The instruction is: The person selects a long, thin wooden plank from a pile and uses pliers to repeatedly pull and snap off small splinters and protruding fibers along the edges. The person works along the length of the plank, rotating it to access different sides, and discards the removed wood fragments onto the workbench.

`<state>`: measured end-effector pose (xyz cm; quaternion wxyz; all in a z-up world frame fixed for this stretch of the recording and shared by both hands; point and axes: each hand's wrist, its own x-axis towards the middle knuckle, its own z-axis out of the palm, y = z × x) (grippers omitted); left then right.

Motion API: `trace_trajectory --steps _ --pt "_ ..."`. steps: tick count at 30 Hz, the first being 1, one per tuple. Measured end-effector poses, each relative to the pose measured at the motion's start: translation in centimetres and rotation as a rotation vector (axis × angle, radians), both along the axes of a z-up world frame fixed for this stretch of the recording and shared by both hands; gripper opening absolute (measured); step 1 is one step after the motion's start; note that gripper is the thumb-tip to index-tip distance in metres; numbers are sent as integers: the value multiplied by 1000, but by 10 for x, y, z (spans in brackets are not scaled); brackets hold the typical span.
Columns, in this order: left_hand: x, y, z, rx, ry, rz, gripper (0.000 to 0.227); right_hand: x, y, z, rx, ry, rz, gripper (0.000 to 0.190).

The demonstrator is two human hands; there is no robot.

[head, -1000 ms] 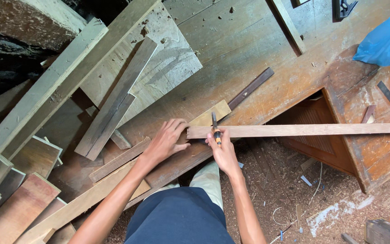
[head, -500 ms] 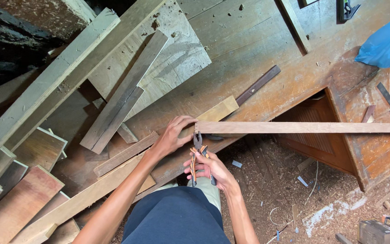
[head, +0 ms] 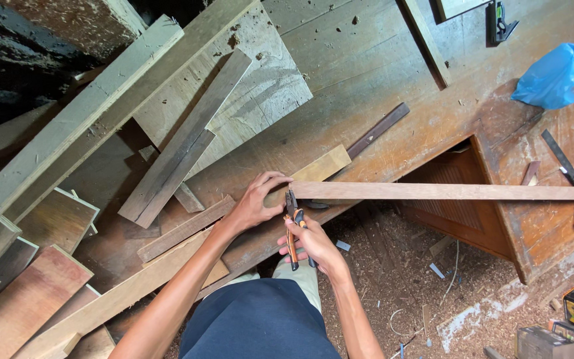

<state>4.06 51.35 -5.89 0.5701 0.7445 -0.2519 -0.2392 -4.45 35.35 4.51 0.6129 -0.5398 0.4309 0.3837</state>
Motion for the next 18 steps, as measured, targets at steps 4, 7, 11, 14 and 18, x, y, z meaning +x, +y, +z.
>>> trace_trajectory --steps 4,7,11,14,18 --pt "-2 0 -1 17 -8 5 59 2 12 -1 -162 -43 1 37" --pt "-4 0 1 60 -71 2 59 -1 22 2 -365 -109 91 34" --pt "-3 1 7 112 -148 -13 53 -9 27 1 -451 -163 116 32" --pt "-4 2 11 161 -177 -29 51 -17 21 -11 -298 -239 -40 31" --pt "-3 0 14 206 -241 -27 51 -30 9 -32 11 -259 -238 29"
